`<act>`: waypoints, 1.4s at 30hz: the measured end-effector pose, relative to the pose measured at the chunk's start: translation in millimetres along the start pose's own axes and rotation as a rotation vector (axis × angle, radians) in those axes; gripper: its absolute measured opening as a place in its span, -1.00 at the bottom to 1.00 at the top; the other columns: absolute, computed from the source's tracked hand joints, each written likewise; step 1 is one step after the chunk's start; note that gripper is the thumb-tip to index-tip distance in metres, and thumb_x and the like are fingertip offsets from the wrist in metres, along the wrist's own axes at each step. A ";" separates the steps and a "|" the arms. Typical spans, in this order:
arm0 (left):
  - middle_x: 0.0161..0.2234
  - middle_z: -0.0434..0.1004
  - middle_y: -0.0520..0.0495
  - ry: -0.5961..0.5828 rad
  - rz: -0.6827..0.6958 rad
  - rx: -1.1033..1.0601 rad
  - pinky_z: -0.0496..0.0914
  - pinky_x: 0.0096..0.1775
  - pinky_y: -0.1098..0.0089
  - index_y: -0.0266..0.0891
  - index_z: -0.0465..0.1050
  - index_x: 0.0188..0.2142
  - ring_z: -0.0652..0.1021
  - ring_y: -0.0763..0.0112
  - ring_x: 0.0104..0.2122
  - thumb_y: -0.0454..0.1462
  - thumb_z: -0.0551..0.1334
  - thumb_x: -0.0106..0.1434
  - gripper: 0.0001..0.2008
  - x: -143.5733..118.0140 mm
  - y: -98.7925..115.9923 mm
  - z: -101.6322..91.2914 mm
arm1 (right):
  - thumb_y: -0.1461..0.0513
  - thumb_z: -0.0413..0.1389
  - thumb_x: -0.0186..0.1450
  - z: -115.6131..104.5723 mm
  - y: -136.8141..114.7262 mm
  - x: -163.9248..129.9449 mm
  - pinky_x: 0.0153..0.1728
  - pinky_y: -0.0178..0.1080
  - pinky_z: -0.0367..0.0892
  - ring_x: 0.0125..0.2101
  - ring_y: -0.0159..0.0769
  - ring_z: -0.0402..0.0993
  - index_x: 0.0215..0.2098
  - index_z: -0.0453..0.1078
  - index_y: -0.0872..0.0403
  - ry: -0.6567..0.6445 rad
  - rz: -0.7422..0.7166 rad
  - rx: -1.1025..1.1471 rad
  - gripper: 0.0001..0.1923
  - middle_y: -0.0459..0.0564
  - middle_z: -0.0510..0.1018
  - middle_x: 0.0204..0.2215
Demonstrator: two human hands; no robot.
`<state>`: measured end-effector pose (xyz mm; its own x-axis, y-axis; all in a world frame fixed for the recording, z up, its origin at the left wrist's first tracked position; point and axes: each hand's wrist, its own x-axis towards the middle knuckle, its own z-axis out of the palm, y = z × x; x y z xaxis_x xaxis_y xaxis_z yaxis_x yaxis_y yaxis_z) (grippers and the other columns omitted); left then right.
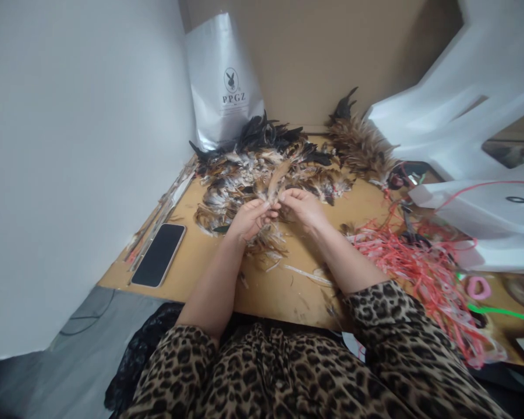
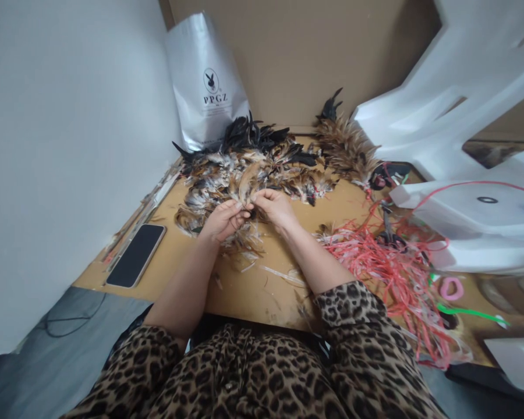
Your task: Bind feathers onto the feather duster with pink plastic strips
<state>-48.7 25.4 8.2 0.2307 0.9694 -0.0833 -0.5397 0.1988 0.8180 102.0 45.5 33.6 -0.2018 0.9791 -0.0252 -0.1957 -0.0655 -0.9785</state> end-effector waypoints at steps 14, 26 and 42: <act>-0.44 0.57 -0.09 0.075 -0.093 0.026 0.29 -0.57 0.66 -0.37 0.47 -0.40 0.53 0.60 -0.53 -0.33 0.34 0.06 -0.87 3.0 -4.6 3.1 | 0.05 0.19 0.02 -1.8 6.3 3.5 -0.41 -0.31 0.28 -0.52 -0.41 0.34 -0.52 0.39 0.08 -0.005 -0.240 -0.320 -0.75 -0.10 0.47 -0.56; -0.55 0.52 -0.05 0.255 0.173 0.326 0.31 -0.58 0.54 -0.35 0.42 -0.49 0.49 0.53 -0.61 -0.24 0.35 -0.01 -0.80 5.8 -8.3 5.6 | -0.03 0.20 0.04 -2.6 5.9 1.5 -0.53 -0.35 0.17 -0.59 -0.45 0.24 -0.52 0.40 0.11 0.061 -0.204 -0.389 -0.64 -0.09 0.44 -0.60; -0.46 0.55 -0.01 0.412 0.238 -0.024 0.24 -0.56 0.62 -0.33 0.41 -0.40 0.52 0.61 -0.54 -0.24 0.38 -0.01 -0.76 5.8 13.2 -10.2 | 0.12 0.10 0.13 -31.6 -2.9 11.5 -0.44 -0.33 0.21 -0.53 -0.40 0.31 -0.42 0.47 0.13 -0.135 -0.217 -0.781 -0.77 -0.07 0.49 -0.55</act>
<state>-62.8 35.0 12.7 -0.2392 0.9638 -0.1179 -0.5586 -0.0373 0.8286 130.6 63.0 29.7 -0.3598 0.9198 0.1565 0.4711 0.3239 -0.8205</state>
